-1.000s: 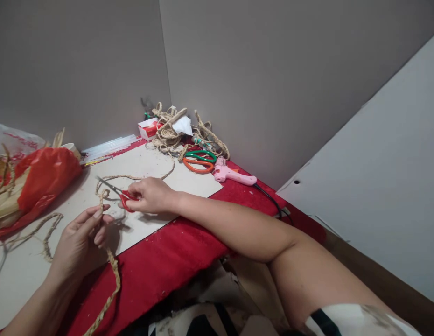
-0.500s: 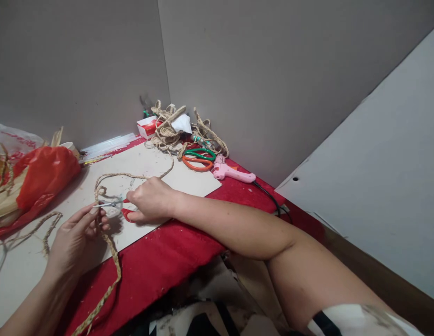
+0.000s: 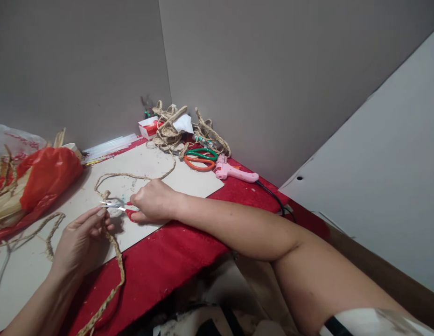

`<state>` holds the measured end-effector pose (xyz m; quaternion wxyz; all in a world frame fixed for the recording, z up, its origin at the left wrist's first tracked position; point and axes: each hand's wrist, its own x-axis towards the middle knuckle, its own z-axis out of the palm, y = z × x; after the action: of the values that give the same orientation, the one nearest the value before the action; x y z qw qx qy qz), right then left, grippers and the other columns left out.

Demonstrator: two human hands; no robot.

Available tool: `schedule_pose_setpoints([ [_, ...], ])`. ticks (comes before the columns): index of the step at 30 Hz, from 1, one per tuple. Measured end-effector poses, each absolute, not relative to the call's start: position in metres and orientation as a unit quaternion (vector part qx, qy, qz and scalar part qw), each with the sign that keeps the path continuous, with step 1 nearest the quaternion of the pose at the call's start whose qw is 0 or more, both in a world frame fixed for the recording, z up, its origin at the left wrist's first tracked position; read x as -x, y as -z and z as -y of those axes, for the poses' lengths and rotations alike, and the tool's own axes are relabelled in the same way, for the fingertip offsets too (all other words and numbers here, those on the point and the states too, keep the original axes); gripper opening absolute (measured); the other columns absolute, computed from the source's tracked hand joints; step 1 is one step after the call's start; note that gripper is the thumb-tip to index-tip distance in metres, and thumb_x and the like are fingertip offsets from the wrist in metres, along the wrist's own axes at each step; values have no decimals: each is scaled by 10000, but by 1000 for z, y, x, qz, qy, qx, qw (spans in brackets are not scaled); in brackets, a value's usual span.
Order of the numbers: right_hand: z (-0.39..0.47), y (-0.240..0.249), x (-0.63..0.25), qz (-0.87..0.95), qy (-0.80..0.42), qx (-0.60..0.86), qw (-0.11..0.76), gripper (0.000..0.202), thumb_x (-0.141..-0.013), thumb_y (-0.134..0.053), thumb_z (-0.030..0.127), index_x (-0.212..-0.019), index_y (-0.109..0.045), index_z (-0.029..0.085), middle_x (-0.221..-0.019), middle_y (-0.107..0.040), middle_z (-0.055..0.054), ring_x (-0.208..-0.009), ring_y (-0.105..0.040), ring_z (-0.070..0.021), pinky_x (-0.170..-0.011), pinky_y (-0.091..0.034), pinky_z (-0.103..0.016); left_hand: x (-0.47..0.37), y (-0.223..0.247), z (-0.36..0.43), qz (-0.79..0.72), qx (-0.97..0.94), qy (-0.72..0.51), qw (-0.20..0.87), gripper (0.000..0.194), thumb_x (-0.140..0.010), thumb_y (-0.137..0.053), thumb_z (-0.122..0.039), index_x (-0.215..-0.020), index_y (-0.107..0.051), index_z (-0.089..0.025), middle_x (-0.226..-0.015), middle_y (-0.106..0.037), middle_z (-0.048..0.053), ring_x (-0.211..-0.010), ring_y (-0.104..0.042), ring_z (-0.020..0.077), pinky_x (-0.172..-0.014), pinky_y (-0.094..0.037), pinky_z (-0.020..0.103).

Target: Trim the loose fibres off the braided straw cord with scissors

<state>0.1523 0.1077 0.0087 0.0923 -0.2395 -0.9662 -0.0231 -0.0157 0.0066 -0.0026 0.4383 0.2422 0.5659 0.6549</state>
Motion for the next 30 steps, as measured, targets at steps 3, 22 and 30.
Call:
schedule_pose_setpoints([
  [3, -108, -9, -153, 966, 24, 239, 93, 394, -832, -449, 487, -870, -682, 171, -788, -724, -111, -700, -655, -224, -564, -319, -288, 16, 3, -6, -572, -238, -653, 435, 251, -560, -834, -192, -782, -736, -130, -613, -662, 38, -544, -583, 116, -543, -509, 220],
  [22, -112, -11, -155, 971, 26, 219, 94, 319, -859, -451, 378, -842, -697, 176, -772, -723, -97, -688, -662, -205, -537, -290, -277, 17, 0, -9, -582, -241, -638, 443, 261, -545, -842, -182, -773, -735, -113, -601, -641, 32, -523, -563, 111, -507, -510, 216],
  [30, -108, -9, -154, 967, 21, 232, 106, 419, -795, -453, 504, -811, -701, 167, -734, -722, -107, -641, -643, -209, -530, -292, -277, 18, 4, -9, -577, -247, -641, 441, 223, -573, -829, -173, -772, -743, -121, -612, -653, 33, -519, -563, 98, -509, -498, 199],
])
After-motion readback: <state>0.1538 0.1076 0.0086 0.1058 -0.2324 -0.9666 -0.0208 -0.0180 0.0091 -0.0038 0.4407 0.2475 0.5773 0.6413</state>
